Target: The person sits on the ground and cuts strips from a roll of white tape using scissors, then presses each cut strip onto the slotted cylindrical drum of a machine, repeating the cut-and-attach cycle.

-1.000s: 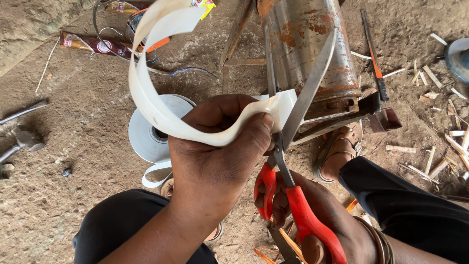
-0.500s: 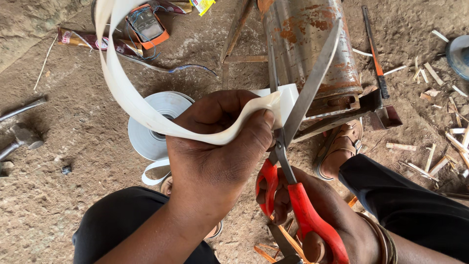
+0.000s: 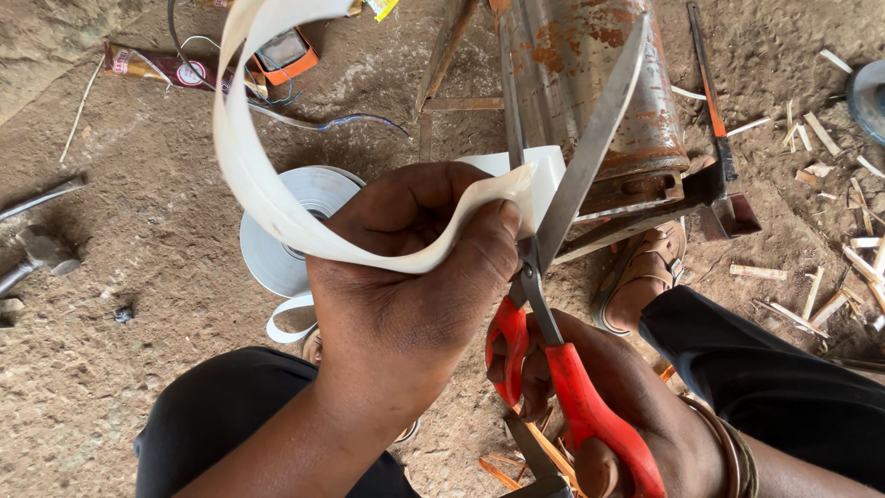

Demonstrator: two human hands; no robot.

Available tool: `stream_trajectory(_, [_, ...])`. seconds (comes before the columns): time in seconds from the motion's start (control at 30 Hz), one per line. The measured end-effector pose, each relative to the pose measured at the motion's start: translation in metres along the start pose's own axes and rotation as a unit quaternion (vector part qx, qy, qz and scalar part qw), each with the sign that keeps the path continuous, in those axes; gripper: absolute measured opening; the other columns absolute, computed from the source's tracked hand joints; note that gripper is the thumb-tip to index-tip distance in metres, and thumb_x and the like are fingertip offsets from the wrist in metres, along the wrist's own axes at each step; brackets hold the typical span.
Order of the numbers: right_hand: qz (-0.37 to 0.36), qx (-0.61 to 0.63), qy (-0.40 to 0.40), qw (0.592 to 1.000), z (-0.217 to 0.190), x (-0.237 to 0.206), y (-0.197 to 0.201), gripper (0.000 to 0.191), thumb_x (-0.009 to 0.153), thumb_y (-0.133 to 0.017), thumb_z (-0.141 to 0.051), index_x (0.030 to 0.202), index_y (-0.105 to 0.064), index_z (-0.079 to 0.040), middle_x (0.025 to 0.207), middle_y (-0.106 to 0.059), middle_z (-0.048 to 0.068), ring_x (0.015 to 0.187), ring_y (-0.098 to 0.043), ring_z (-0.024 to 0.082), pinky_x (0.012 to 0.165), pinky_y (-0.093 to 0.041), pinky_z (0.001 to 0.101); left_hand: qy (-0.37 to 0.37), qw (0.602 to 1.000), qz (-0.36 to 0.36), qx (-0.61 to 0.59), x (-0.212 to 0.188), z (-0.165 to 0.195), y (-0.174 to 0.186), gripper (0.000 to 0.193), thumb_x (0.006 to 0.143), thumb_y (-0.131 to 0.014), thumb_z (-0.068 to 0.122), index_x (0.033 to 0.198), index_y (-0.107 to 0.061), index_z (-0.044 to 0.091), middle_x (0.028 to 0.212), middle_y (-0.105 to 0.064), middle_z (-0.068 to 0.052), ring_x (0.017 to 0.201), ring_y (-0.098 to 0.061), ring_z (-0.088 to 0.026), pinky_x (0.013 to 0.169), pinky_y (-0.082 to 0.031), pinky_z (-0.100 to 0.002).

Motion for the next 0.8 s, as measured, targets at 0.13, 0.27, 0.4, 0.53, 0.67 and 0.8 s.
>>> stream_trajectory(0.13, [0.001,-0.001,0.007,1.0,-0.002,0.001,-0.001,0.102,0.077,-0.066,-0.085,0.12,-0.059,0.007,0.114,-0.063,0.014,0.097,-0.055,0.021,0.087,-0.052,0.0335,0.001,1.0,-0.007,-0.012,0.0,0.001,0.001,0.019,0.098,-0.071,0.001,0.115,-0.067,-0.007,0.098,-0.075,-0.01,0.084,-0.071,-0.009,0.075,-0.063,-0.024])
stream_trajectory(0.27, [0.001,-0.01,0.004,1.0,-0.006,0.002,-0.003,0.102,0.077,-0.064,-0.087,0.118,-0.06,0.006,0.115,-0.063,0.014,0.096,-0.054,0.021,0.084,-0.051,0.0331,0.006,1.0,-0.009,-0.015,0.0,0.001,0.001,0.02,0.098,-0.071,0.002,0.116,-0.067,-0.008,0.098,-0.075,-0.011,0.084,-0.071,-0.009,0.074,-0.063,-0.025])
stream_trajectory(0.4, [0.006,-0.015,0.002,1.0,-0.008,0.001,-0.005,0.105,0.077,-0.063,-0.087,0.129,-0.055,0.004,0.114,-0.062,0.014,0.095,-0.052,0.02,0.084,-0.05,0.0334,0.01,1.0,-0.001,-0.025,-0.001,0.001,0.001,0.019,0.098,-0.07,0.0,0.115,-0.067,-0.008,0.097,-0.075,-0.011,0.083,-0.071,-0.009,0.075,-0.062,-0.024])
stream_trajectory(0.53, [0.006,-0.01,0.011,1.0,-0.005,0.001,-0.003,0.099,0.077,-0.065,-0.086,0.117,-0.059,0.004,0.115,-0.061,0.015,0.097,-0.053,0.021,0.085,-0.051,0.0337,0.007,1.0,-0.004,-0.009,-0.001,0.003,0.0,0.017,0.099,-0.07,0.0,0.114,-0.068,-0.008,0.096,-0.075,-0.009,0.083,-0.07,-0.008,0.075,-0.061,-0.023])
stream_trajectory(0.67, [0.002,-0.011,0.013,1.0,-0.001,0.001,0.001,0.095,0.077,-0.068,-0.084,0.111,-0.06,0.004,0.119,-0.06,0.015,0.1,-0.055,0.021,0.088,-0.052,0.0336,0.011,1.0,-0.005,-0.005,-0.001,0.003,-0.001,0.018,0.098,-0.069,0.0,0.115,-0.069,-0.008,0.096,-0.075,-0.009,0.083,-0.069,-0.007,0.075,-0.06,-0.022])
stream_trajectory(0.8, [0.009,0.019,-0.017,1.0,0.004,0.0,0.002,0.104,0.075,-0.075,-0.078,0.132,-0.055,0.007,0.114,-0.062,0.015,0.098,-0.058,0.022,0.085,-0.049,0.0328,0.003,1.0,-0.005,-0.018,-0.002,0.003,-0.001,0.018,0.1,-0.07,-0.001,0.116,-0.069,-0.009,0.097,-0.075,-0.009,0.084,-0.069,-0.008,0.075,-0.059,-0.022])
Point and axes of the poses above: each hand's wrist, its own x-axis towards the middle knuckle, its own y-axis out of the back of the hand, z = x × y, the point moved 4 cm from there along x, towards the middle knuckle
